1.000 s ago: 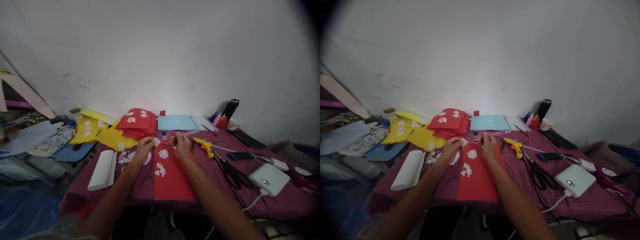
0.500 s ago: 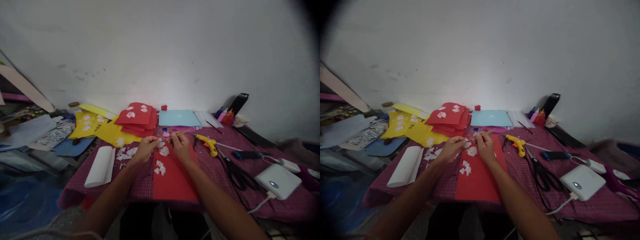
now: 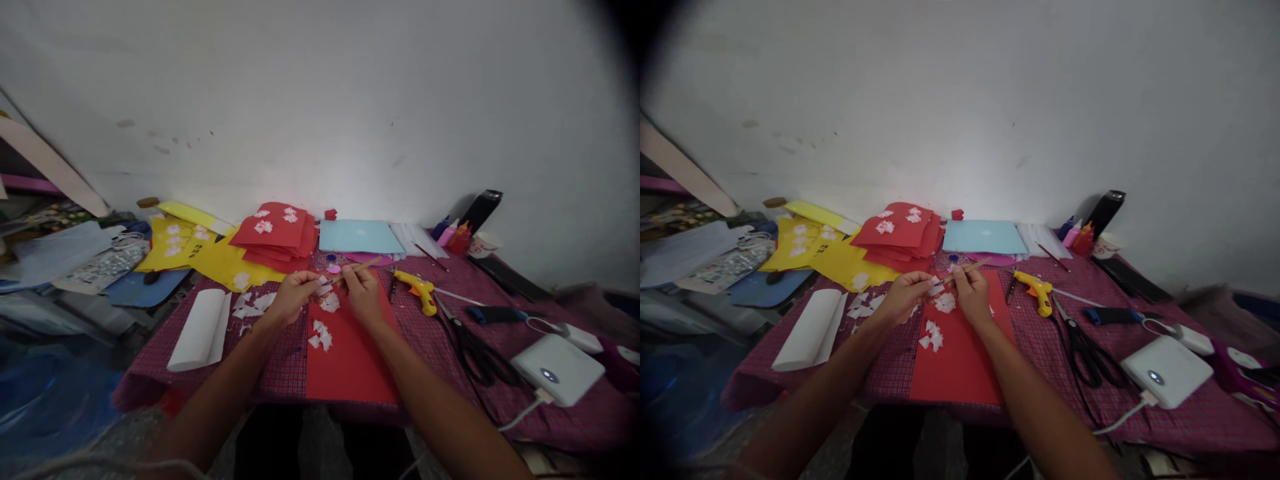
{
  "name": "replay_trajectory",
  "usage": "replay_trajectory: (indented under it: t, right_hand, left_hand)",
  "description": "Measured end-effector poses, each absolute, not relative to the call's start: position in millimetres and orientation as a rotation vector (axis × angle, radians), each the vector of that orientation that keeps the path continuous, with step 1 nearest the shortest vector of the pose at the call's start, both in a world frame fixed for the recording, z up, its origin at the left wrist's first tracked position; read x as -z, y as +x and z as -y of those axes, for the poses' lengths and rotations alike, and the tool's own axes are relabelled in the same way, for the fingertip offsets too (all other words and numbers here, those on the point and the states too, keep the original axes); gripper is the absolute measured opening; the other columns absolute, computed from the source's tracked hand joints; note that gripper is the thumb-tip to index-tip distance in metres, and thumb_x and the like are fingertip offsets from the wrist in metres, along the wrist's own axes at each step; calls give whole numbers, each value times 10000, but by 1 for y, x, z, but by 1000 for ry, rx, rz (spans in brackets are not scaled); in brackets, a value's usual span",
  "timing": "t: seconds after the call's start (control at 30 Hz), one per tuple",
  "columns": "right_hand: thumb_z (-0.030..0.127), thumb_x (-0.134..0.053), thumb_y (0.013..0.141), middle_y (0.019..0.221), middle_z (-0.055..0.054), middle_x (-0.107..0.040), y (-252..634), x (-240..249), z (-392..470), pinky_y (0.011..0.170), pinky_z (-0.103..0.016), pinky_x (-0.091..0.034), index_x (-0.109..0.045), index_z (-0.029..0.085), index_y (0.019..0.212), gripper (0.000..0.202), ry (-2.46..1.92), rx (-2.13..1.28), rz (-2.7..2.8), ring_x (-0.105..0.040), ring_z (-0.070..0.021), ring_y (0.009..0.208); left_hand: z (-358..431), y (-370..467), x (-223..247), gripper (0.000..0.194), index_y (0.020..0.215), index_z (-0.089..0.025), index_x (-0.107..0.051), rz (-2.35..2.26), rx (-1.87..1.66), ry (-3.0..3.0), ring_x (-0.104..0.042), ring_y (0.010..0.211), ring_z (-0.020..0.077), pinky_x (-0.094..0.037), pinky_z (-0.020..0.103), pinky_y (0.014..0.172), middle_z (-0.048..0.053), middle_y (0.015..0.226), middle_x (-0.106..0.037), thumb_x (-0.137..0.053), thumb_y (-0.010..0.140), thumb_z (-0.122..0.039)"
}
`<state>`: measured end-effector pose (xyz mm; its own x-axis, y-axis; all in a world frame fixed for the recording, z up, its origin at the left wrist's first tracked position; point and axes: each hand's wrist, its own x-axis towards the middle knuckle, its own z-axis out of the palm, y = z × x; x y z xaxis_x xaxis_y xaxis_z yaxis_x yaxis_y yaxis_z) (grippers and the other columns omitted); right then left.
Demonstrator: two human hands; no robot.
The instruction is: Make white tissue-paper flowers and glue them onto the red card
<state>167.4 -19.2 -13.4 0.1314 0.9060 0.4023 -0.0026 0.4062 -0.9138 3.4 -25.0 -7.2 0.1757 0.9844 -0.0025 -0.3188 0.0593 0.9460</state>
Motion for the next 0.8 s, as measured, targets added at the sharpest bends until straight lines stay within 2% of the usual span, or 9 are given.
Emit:
replay_trajectory:
  t: [0.13,0.3,0.43,0.57,0.7,0.8]
  right_hand:
    - [456,-601,896,638,-7,-613,170,14,17,510,-254,-398,-623,201,750,295,-931,-826,1255,-515,-140,540]
    - [468,-591,901,631,-4,-612,172,17,12,462,-241,-365,-618,197,730,322,-903,-902,1187,-489,-122,493]
    - [474,-627,873,605,9,-605,172,20,8,420,-228,-329,-606,180,727,329,-871,-1020,1102,-469,-102,439]
    - [492,-637,864,639,8,-629,171,19,10,425,-225,-343,-614,178,776,327,-832,-1046,1129,-487,-99,443]
    - [490,-630,878,651,12,-638,171,11,15,433,-226,-358,-619,182,815,314,-806,-1057,1220,-490,-97,447]
    - [477,-624,891,681,10,-650,171,7,18,448,-229,-372,-619,189,822,296,-772,-1070,1281,-498,-96,459]
  left_hand:
    - [27,4,3,235,826,-126,-698,-861,-1217,961,-637,555,148,-536,284,557,41,672,-683,-780,661,-272]
    - [27,4,5,358,961,-125,-708,-795,-1245,970,-647,553,147,-533,279,593,24,642,-689,-758,608,-164]
    - [27,6,8,391,961,-122,-690,-769,-1249,1012,-662,599,139,-516,247,583,48,741,-729,-831,605,-202]
    - [27,5,8,390,923,-119,-653,-753,-1259,938,-695,664,162,-521,238,585,46,740,-718,-865,628,-262]
    - [25,0,9,401,955,-134,-636,-730,-1260,851,-706,693,147,-523,212,589,35,788,-719,-870,648,-241]
    - [22,-3,10,341,897,-137,-628,-732,-1268,792,-714,730,139,-522,190,591,28,809,-716,-862,665,-227]
